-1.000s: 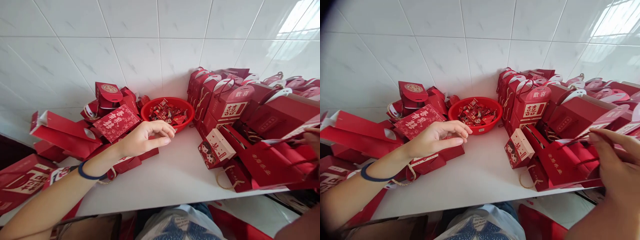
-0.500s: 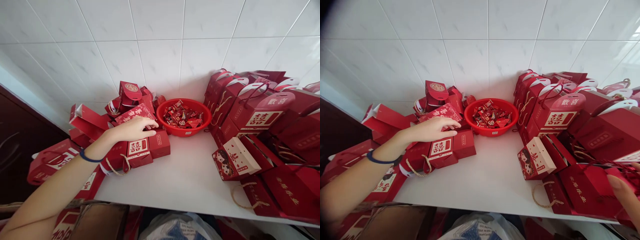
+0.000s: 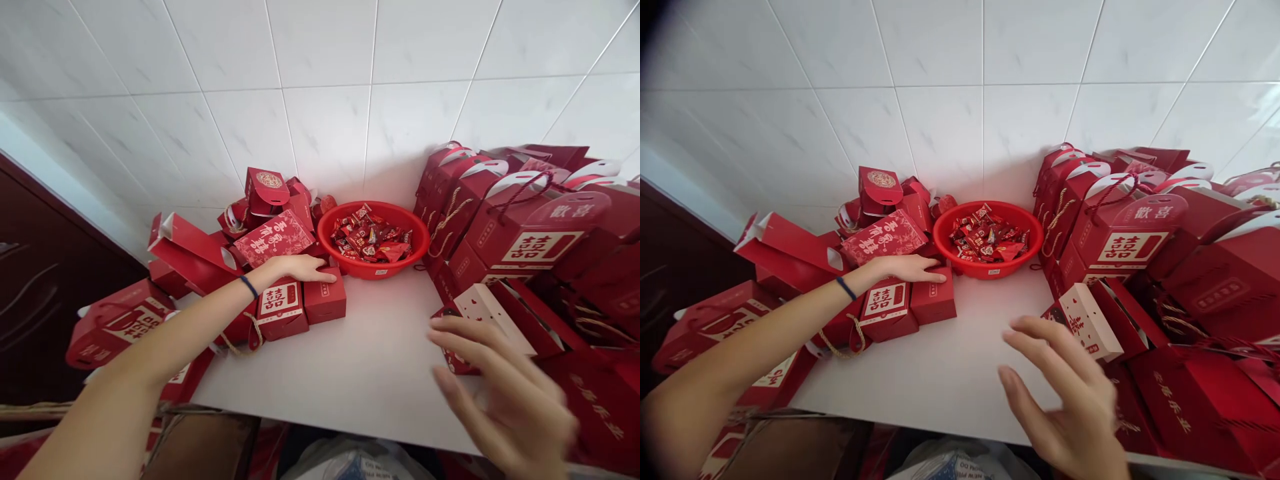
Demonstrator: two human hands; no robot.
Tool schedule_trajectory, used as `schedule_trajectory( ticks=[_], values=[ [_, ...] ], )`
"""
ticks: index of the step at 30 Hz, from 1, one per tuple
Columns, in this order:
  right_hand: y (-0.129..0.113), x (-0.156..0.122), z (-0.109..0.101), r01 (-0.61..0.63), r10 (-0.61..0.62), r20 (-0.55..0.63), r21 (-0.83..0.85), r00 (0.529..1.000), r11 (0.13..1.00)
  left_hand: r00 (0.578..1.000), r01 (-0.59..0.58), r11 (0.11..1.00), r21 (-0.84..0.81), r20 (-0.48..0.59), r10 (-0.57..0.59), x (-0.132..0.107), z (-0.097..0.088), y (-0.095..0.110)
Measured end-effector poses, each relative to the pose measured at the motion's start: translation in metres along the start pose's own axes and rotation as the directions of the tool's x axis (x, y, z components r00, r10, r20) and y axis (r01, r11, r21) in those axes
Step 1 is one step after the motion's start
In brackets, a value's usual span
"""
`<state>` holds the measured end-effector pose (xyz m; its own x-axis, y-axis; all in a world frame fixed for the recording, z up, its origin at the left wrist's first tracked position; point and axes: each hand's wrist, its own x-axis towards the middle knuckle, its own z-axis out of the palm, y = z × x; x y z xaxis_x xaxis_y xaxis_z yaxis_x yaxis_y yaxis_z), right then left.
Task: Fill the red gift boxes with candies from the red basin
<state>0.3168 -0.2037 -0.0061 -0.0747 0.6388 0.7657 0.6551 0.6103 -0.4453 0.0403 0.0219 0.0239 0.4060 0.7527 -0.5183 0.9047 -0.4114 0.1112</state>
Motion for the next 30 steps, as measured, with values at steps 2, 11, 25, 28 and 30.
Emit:
schedule_trajectory(
  ticks=[2, 11, 25, 28, 30],
  values=[
    [0.011, 0.006, 0.035, -0.011, 0.005, 0.074, 0.078, 0.997, 0.997, 0.998, -0.062, 0.996, -0.066, -0.031, 0.060, 0.001, -0.002, 0.000],
    [0.047, 0.011, 0.091, -0.363, 0.317, 0.205, 0.251, 0.926, 0.897, 0.755, -0.619, 0.783, -0.063, -0.321, 0.572, -0.051, 0.002, 0.037],
    [0.056, 0.017, 0.081, -0.433, 0.382, 0.276, 0.155, 0.882, 0.888, 0.482, -0.673, 0.653, 0.348, -0.464, 0.744, -0.052, 0.071, 0.049],
    [0.057, 0.015, 0.075, -0.415, 0.357, 0.282, 0.182, 0.891, 0.891, 0.528, -0.702, 0.686, 0.191, -0.507, 0.681, -0.053, 0.067, 0.048],
    [0.058, 0.014, 0.070, -0.380, 0.308, 0.325, 0.186, 0.894, 0.906, 0.567, -0.683, 0.716, 0.143, -0.514, 0.644, -0.052, 0.063, 0.048]
  ],
)
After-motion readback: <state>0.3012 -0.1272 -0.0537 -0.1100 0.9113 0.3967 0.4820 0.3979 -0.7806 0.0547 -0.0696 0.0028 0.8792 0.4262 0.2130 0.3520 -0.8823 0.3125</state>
